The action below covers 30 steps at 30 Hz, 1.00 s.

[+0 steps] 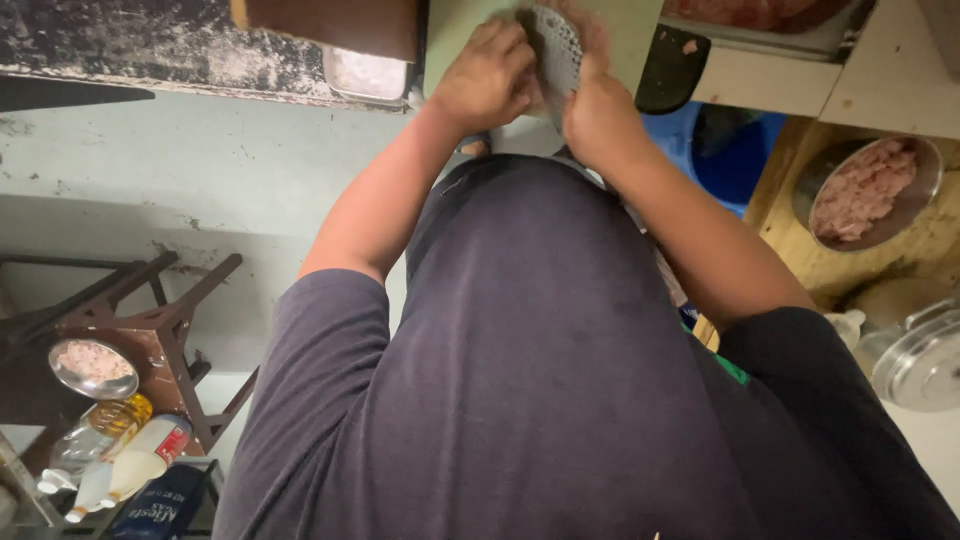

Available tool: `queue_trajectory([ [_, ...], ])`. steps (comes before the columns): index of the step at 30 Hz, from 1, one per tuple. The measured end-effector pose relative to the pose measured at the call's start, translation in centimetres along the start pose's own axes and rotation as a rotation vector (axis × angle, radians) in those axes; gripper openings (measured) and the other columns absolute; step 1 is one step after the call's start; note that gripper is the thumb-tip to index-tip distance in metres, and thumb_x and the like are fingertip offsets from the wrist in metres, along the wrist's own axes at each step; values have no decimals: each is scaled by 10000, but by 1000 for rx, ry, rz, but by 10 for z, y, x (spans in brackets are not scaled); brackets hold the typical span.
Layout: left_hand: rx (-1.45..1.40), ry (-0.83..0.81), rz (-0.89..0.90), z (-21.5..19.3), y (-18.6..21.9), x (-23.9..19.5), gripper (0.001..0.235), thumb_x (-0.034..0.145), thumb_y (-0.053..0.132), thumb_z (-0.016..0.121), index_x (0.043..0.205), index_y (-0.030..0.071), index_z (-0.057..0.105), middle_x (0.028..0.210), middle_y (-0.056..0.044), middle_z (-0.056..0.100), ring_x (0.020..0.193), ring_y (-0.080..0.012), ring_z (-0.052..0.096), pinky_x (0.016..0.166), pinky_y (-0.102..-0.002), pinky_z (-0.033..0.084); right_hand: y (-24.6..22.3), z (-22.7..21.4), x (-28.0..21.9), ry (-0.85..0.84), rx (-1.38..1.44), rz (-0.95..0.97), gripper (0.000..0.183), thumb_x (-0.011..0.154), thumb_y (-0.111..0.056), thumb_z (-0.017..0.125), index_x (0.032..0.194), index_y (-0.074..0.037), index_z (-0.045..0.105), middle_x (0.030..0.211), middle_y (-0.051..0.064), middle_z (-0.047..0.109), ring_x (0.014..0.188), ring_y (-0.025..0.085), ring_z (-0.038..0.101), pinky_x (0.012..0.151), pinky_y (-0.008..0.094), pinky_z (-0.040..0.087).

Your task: The person repeatedly picks up pieces of raw meat from a tray and minces them on a cutting board using a flat mincer tool. The minced meat is collected in a metal bowl placed beside the board. The person continues this process throughout the video.

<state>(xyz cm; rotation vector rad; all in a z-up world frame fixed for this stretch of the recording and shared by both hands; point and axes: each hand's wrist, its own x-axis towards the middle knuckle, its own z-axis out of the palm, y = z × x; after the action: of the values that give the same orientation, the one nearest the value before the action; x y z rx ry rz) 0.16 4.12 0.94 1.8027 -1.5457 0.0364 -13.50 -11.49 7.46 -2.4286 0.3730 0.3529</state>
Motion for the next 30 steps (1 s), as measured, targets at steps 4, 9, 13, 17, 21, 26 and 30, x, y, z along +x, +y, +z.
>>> queue_trajectory([
  [4,-30,30,49,-1,-5,4,178,803,121,683,815,9,545,861,-155,488,844,-370,482,776,-455,446,30,36,54,222,-13,-190,414,982,-91,483,1322,91,331,1198,343,420,1110,496,439,878,558,430],
  [9,49,24,2,1,1,1,169,777,143,671,840,28,564,877,-141,504,813,-350,479,727,-440,422,5,14,37,187,46,-140,404,944,11,501,1308,59,334,1222,305,417,1170,479,401,897,555,420],
  [13,126,13,-91,0,1,-6,290,695,198,699,898,33,573,983,-138,527,899,-364,489,733,-446,408,17,11,-1,36,35,23,221,1002,-148,486,1080,54,439,873,288,566,727,468,545,559,550,390],
  [17,94,-5,-119,-14,12,-4,214,811,195,677,921,47,569,994,-142,536,912,-360,485,754,-451,402,4,-23,-19,44,37,59,380,989,-95,497,1286,106,371,963,336,586,815,526,570,594,570,417],
  [21,-48,92,-165,-22,15,-8,277,886,192,612,1078,-5,573,1074,-196,548,989,-388,518,880,-479,444,-7,-30,-21,-19,76,94,161,1010,-90,484,1085,28,404,753,219,505,593,399,502,473,497,335],
  [26,31,-38,-129,-8,5,-12,278,696,183,669,888,18,555,963,-176,513,865,-385,493,722,-458,416,-36,-39,-23,-80,29,51,162,989,-123,487,1052,11,420,813,273,564,654,465,549,517,539,376],
  [30,114,-48,-133,1,2,-16,245,681,194,663,833,33,557,911,-147,519,826,-356,500,715,-436,397,-71,-60,-26,18,217,-232,828,828,145,316,1564,-137,64,1597,145,78,1514,360,220,925,381,290],
])
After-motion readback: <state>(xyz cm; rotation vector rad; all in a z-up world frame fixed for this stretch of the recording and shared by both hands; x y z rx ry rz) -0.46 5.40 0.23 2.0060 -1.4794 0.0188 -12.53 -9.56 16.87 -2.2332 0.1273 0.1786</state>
